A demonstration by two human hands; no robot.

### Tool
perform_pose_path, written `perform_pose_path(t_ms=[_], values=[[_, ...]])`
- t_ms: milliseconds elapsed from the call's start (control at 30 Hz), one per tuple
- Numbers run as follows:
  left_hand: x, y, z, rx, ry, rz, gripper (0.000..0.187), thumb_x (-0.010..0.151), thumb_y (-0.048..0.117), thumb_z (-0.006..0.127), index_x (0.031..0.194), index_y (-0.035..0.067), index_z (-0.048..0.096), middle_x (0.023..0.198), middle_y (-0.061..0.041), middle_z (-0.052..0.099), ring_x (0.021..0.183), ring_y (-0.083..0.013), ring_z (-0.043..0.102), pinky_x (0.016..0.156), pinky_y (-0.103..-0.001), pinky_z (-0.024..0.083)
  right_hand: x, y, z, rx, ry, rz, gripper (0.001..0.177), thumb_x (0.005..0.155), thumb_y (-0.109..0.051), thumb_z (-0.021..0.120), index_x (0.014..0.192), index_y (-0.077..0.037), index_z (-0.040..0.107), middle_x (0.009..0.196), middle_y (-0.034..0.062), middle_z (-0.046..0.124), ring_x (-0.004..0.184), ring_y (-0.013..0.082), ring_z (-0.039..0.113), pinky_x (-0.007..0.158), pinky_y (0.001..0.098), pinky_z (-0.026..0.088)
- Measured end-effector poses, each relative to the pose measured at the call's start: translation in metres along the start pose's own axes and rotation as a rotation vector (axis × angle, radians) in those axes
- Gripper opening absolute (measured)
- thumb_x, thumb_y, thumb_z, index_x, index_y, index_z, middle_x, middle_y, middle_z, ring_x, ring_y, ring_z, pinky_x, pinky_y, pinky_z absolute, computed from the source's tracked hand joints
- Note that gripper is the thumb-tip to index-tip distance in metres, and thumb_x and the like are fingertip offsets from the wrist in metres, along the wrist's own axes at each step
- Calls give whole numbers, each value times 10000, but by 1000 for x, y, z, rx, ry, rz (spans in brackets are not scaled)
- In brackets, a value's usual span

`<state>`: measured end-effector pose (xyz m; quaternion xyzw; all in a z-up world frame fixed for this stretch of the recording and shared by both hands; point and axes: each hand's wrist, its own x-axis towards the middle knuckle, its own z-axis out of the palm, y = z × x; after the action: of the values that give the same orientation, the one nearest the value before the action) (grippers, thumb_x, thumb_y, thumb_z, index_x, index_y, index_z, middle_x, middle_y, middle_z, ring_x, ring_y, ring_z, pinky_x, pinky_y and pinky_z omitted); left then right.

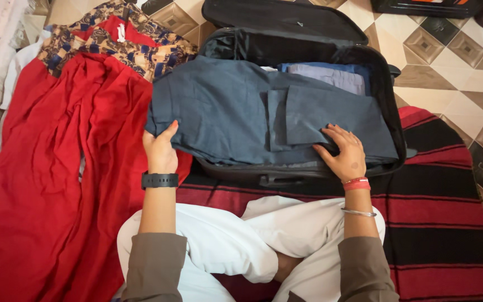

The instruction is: The person packs a suitcase by folding and arranging a red dress and a pair of dark trousers inside.

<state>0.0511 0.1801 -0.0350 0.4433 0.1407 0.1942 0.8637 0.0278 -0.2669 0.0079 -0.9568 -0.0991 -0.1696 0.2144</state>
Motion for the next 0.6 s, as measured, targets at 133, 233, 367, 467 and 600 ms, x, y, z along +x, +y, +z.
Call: perform_pose_path(t_ms=[133, 233, 367, 467, 600], values=[[11, 6, -7, 11, 92, 235, 469, 850, -141, 724, 1291, 0, 647, 1272, -54, 696, 1147, -179, 653, 1056, -334, 497, -4, -2, 0, 5, 51, 19, 484, 859, -328, 822, 1262, -89, 701, 1357, 121, 683, 1336, 306, 585, 1157, 461, 415], [25, 23, -28, 16, 139, 443, 481, 913, -171, 743, 1359, -39, 618, 1349, -99, 666, 1218, -222, 631, 1125, -387, 490, -4, -5, -2, -9, 81, -31, 575, 812, -331, 836, 1295, -62, 678, 1356, 137, 669, 1339, 314, 574, 1166, 481, 384], [22, 51, -61, 683, 349, 798, 792, 961, -174, 811, 1579, -16, 341, 1614, -172, 382, 1482, -308, 396, 1261, -467, 272, -5, -8, -5, -15, 51, -72, 561, 812, -347, 839, 1285, -87, 683, 1370, 112, 675, 1361, 300, 571, 1183, 491, 361], [19, 56, -69, 787, 408, 853, 884, 929, -130, 736, 1618, 27, 206, 1667, -169, 255, 1507, -305, 384, 1252, -462, 332, -4, -6, -4, -28, 57, -79, 568, 811, -373, 846, 1277, -88, 692, 1370, 102, 680, 1373, 290, 569, 1195, 500, 346], [8, 40, -33, 656, 191, 740, 590, 1024, -73, 623, 1556, 49, 400, 1593, -123, 456, 1435, -273, 511, 1195, -418, 443, -5, -5, -3, -33, 55, -80, 553, 802, -385, 852, 1246, -89, 706, 1369, 101, 682, 1369, 283, 575, 1199, 493, 346]])
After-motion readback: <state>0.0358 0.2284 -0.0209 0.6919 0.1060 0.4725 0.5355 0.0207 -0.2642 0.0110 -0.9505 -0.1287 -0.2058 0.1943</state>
